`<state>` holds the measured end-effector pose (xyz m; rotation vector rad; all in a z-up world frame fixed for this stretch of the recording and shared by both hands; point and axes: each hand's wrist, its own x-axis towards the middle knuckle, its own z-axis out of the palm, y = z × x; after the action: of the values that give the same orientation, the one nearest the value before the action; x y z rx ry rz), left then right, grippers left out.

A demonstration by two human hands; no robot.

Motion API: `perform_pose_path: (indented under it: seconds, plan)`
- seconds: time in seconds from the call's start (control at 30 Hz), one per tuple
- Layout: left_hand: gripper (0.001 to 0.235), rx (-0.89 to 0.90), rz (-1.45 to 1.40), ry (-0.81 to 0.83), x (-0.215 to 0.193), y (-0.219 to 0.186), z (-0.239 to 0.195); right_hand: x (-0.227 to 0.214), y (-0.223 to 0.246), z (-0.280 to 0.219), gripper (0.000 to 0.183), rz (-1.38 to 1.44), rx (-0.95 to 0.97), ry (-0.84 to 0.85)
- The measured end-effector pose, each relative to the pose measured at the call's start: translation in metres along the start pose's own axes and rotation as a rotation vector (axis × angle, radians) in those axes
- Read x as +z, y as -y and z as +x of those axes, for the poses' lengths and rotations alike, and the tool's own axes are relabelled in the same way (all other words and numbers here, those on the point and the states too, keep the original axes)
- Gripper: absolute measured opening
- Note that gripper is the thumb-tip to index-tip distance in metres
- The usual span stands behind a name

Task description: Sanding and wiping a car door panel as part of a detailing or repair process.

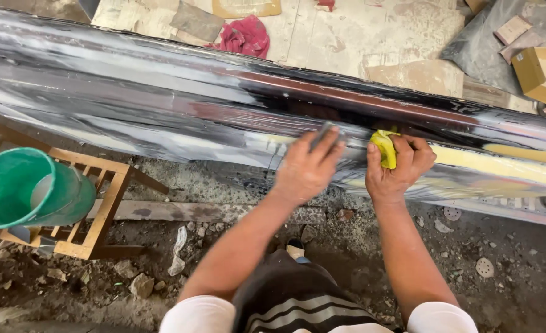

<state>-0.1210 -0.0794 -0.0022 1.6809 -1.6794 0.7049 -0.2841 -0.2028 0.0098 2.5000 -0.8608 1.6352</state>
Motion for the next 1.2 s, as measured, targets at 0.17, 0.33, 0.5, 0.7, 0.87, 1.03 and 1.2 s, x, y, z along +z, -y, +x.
perform_pose_path:
  seconds: [0.17, 0.33, 0.5, 0.7, 0.87, 1.03, 1.2]
  plan:
    - [0.034, -0.269, 0.261, 0.219, -0.061, 0.119, -0.05, 0.016, 0.001, -0.005, 0.034, -0.103, -0.035, 0.031]
    - [0.023, -0.399, 0.202, -0.182, -0.092, 0.152, -0.086, 0.089, 0.068, -0.002, 0.034, -0.033, -0.298, 0.129]
    - [0.023, -0.406, 0.155, -0.18, -0.1, 0.159, -0.091, 0.147, 0.194, 0.027, 0.029, 0.093, -0.504, 0.275]
    - [0.024, -0.42, 0.171, -0.168, -0.113, 0.165, -0.089, 0.152, 0.221, 0.046, 0.025, 0.143, -0.527, 0.274]
    - [0.026, -0.393, 0.171, -0.18, -0.073, 0.152, -0.088, 0.116, 0.142, 0.032, 0.031, 0.025, -0.537, 0.292]
    - [0.025, -0.32, 0.127, -0.153, -0.046, 0.077, -0.042, 0.043, 0.034, 0.015, 0.034, -0.098, -0.444, 0.238]
    - [0.027, -0.254, 0.061, -0.155, -0.003, 0.003, -0.002, -0.044, -0.078, 0.007, 0.044, -0.203, -0.223, 0.141]
